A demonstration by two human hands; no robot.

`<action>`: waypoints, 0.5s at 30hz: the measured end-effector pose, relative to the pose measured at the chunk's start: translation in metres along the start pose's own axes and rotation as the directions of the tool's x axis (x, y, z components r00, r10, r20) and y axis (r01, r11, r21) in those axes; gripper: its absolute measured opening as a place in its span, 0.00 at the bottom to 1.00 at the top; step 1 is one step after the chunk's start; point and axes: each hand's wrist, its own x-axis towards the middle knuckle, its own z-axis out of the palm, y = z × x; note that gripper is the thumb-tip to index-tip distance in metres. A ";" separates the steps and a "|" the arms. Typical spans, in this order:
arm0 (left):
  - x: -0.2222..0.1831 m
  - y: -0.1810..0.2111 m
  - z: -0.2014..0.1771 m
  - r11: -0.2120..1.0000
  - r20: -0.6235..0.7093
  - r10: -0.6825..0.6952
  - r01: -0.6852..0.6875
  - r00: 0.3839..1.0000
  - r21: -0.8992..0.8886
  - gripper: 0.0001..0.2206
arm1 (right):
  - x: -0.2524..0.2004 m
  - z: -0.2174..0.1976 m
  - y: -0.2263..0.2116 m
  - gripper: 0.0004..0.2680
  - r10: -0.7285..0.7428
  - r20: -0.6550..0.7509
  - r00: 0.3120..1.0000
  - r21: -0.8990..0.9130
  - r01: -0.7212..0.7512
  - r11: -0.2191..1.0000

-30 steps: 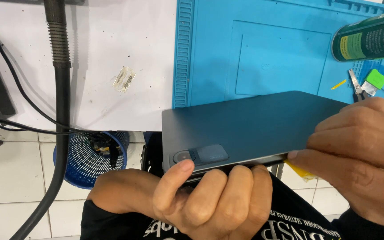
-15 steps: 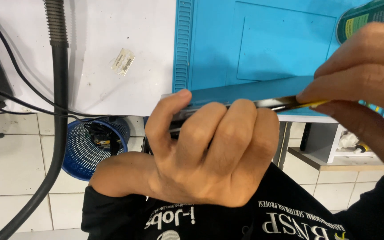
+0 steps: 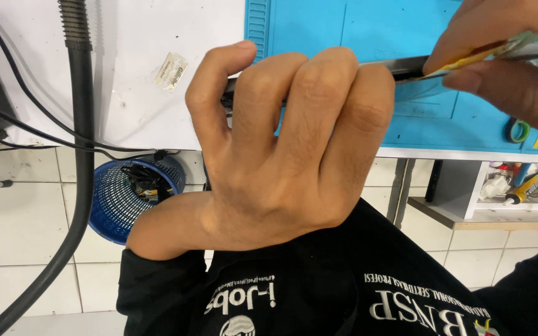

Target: The person uses a yellow plastic pry tool to separate the screen from the tablet's frame along the edges. They then apply a substance from a green aerosol can into the seam while continuing to pry the device apart.

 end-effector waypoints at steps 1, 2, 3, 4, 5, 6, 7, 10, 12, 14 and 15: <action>0.001 -0.001 0.000 1.000 0.005 0.010 -0.010 1.000 -0.002 0.18 | 0.001 0.001 0.001 0.09 -0.021 -0.005 1.000 0.012 0.021 1.000; 0.001 -0.001 -0.001 1.000 0.004 0.011 -0.011 1.000 0.000 0.18 | 0.000 0.005 0.012 0.09 -0.023 -0.005 1.000 0.011 0.023 1.000; 0.002 -0.001 -0.001 1.000 0.014 0.010 -0.010 1.000 -0.012 0.17 | 0.000 0.010 0.022 0.10 -0.015 -0.012 1.000 0.031 0.015 0.999; 0.002 -0.002 -0.002 1.000 0.023 0.010 -0.009 1.000 -0.024 0.16 | -0.001 0.015 0.032 0.11 -0.007 -0.018 1.000 0.051 0.008 0.999; 0.002 -0.002 -0.001 1.000 0.022 0.011 -0.010 1.000 -0.022 0.16 | -0.001 0.012 0.027 0.11 -0.009 -0.019 1.000 0.051 0.010 0.999; 0.002 -0.002 -0.001 1.000 0.019 0.007 -0.006 1.000 -0.025 0.16 | 0.000 0.010 0.021 0.10 -0.041 -0.032 0.999 0.031 0.042 0.999; 0.002 -0.001 0.000 1.000 0.015 0.002 -0.002 1.000 -0.030 0.16 | -0.001 0.007 0.015 0.09 -0.070 -0.044 0.997 0.011 0.071 0.997; 0.003 -0.006 0.001 0.999 0.011 0.047 -0.046 0.999 -0.027 0.15 | -0.014 0.054 0.108 0.07 0.054 -0.077 0.996 0.056 -0.050 0.997; 0.003 -0.008 0.002 0.998 0.004 0.056 -0.056 0.998 -0.028 0.15 | -0.002 0.024 0.049 0.06 -0.028 -0.066 0.997 -0.044 0.025 0.999; 0.003 -0.008 0.003 0.998 -0.003 0.065 -0.065 0.998 -0.025 0.15 | 0.003 0.010 0.027 0.07 -0.111 -0.046 0.993 -0.141 0.104 0.984; 0.003 -0.008 0.003 0.998 -0.001 0.059 -0.059 0.998 -0.028 0.14 | 0.002 0.011 0.034 0.09 -0.166 -0.055 0.985 -0.156 0.156 0.975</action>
